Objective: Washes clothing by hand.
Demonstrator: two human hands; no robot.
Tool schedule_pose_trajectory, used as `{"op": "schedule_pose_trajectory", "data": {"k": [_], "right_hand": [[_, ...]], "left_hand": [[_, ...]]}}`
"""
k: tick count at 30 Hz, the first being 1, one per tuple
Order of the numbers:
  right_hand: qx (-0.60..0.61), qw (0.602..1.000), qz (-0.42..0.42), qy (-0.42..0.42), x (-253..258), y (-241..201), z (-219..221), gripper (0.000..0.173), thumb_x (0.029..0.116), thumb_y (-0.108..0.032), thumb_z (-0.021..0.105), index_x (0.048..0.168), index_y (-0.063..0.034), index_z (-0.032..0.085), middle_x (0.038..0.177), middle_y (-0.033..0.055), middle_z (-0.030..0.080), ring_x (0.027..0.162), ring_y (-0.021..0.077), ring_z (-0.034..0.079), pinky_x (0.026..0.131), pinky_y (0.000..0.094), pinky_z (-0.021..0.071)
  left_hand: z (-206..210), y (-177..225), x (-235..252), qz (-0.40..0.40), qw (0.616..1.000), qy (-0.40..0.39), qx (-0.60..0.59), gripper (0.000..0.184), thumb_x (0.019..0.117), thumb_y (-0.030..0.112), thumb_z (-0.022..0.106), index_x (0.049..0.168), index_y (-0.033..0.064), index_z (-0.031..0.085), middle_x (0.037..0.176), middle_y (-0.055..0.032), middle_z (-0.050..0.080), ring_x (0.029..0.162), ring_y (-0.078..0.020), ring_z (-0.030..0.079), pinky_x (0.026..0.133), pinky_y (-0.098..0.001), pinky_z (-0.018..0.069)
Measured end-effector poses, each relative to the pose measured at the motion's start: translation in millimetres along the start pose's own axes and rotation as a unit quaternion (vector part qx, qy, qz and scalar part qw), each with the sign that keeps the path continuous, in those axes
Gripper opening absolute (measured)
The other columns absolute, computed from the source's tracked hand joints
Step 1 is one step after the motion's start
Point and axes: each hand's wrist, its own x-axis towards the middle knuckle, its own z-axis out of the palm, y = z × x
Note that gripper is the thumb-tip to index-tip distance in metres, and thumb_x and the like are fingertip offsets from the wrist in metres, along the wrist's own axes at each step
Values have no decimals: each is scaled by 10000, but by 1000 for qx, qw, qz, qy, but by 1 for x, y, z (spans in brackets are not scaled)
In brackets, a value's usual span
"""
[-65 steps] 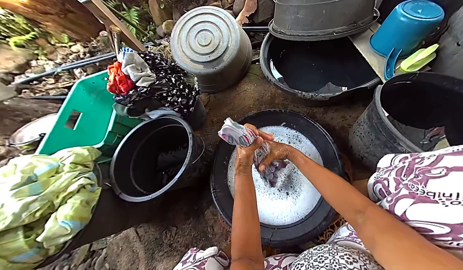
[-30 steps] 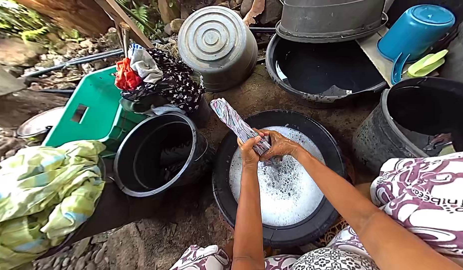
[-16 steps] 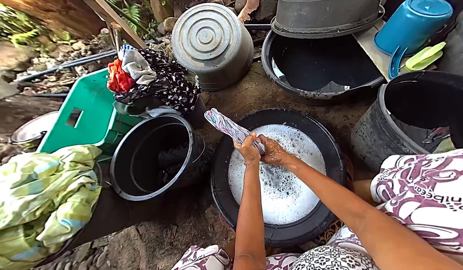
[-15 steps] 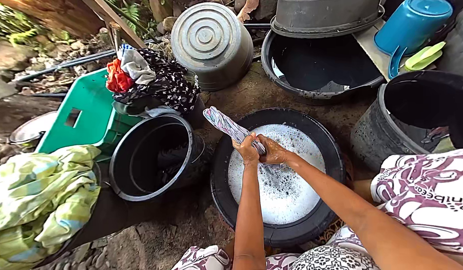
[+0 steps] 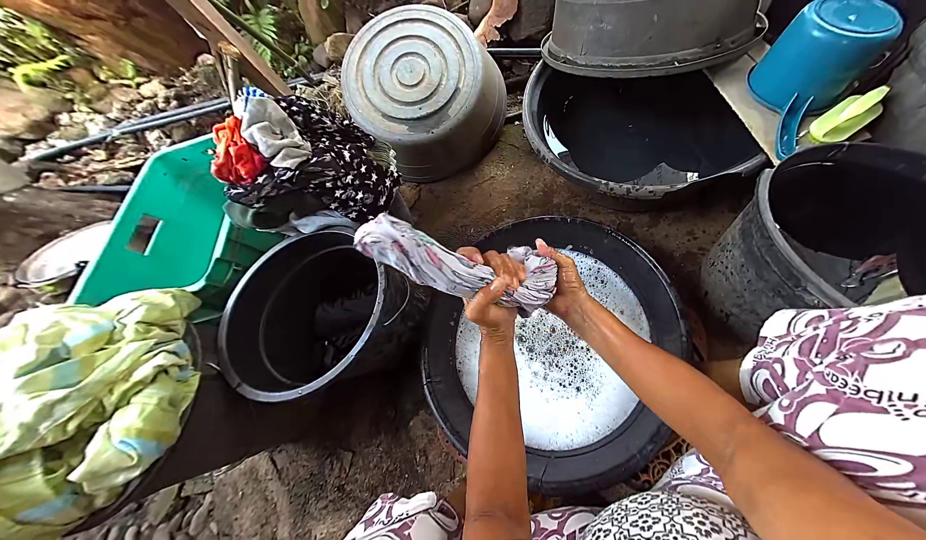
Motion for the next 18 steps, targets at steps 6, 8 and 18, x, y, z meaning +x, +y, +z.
{"op": "schedule_pose_trajectory", "data": {"k": [6,8,18], "right_hand": [[-300,910,-271,-88,-22,-4,44,75,838,-73,650,872,-41,709,802,24,712,728,87,670,671,276,572],[-448,752,-457,-157,-21,-4,50,87,758,-48,705,768,38,698,761,94,685,739,135,660,688,286,553],[-746,252,-500,-360,-64,15,54,150,799,-104,678,660,-50,677,750,137,692,763,348,698,555,477,490]], "left_hand": [[11,16,15,-34,981,189,27,159,921,154,482,839,174,617,615,47,622,568,-67,627,624,-255,562],[20,22,21,-128,963,236,20,417,1041,180,312,778,173,636,611,52,624,542,-40,610,564,-206,541],[49,58,59,-579,731,-78,353,161,880,-33,558,974,85,614,704,16,672,600,-52,644,595,-235,568]]}}
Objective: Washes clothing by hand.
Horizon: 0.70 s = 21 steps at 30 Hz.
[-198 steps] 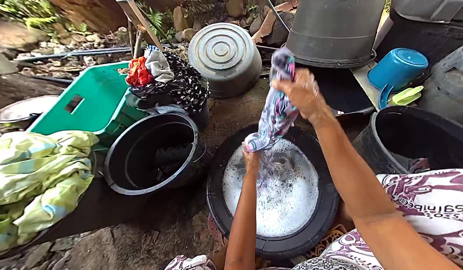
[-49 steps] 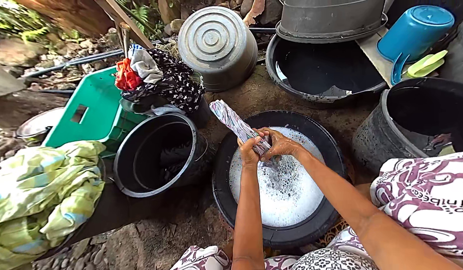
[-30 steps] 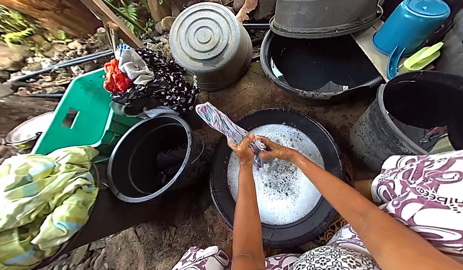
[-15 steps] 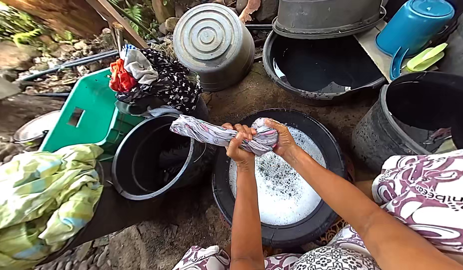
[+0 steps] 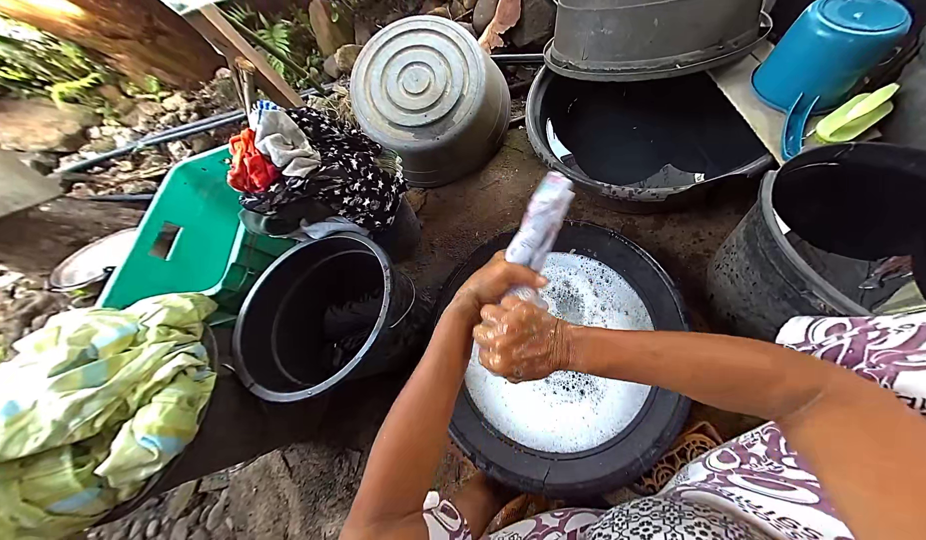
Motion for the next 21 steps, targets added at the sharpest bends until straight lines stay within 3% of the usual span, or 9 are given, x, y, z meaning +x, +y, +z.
{"op": "schedule_pose_trajectory", "data": {"k": [3,5,7,9,12,13,15,18,21], "right_hand": [[-22,995,-53,-76,-25,-12,25,165,815,-90,682,655,-50,678,736,139,687,772,353,702,535,474,490],[14,987,-73,-142,-44,-18,44,147,812,-45,688,667,-21,681,753,169,686,782,378,706,537,497,517],[78,963,-62,-252,-61,-25,54,119,869,12,650,769,34,712,870,219,703,881,417,705,664,552,560],[110,944,-59,-307,-73,-29,63,146,912,36,594,843,65,719,942,242,709,946,427,700,754,564,561],[34,991,-88,-97,-73,-15,78,158,855,12,612,727,-10,702,812,161,713,813,346,724,635,485,578],[12,996,-84,-14,-64,-6,79,171,868,-7,605,729,-40,697,816,136,711,809,332,714,645,481,569],[8,995,-55,87,-39,12,71,190,967,-79,568,843,-64,712,938,131,721,908,344,692,793,516,558],[-17,993,12,113,-12,36,55,219,998,-167,540,971,-87,742,1214,157,720,1157,372,667,981,542,511],[54,978,140,142,3,48,37,317,954,-331,594,900,-75,775,1176,207,714,1185,414,641,1006,587,482]], "left_hand": [[16,-15,13,-36,972,-43,229,288,790,-46,692,1069,11,647,858,-41,663,737,-103,627,709,-319,545],[29,-38,21,-57,940,-51,332,340,813,-3,705,1147,-21,648,988,-143,670,869,-226,640,802,-451,535],[41,-62,27,-72,915,-43,396,326,866,78,692,1159,-54,641,1062,-235,666,982,-356,652,864,-570,512],[46,-80,29,-76,906,-32,415,349,884,121,684,1176,-62,630,1104,-261,657,1050,-393,642,904,-591,496],[23,-71,19,-18,931,27,363,409,826,44,719,1210,-59,623,1096,-250,667,1027,-367,654,909,-562,512],[8,-62,11,15,939,62,339,421,816,21,733,1217,-56,634,1083,-245,681,1014,-355,667,913,-555,521],[-27,-44,-14,117,932,159,304,397,786,-18,763,1167,-35,652,994,-203,700,903,-304,687,829,-518,559],[-78,-11,-66,240,860,331,306,476,765,18,789,1211,-19,628,1046,-165,707,929,-223,697,850,-444,575],[-127,4,-108,237,764,499,334,582,782,98,798,1297,-71,584,1162,-260,680,1089,-339,675,970,-553,525]]}}
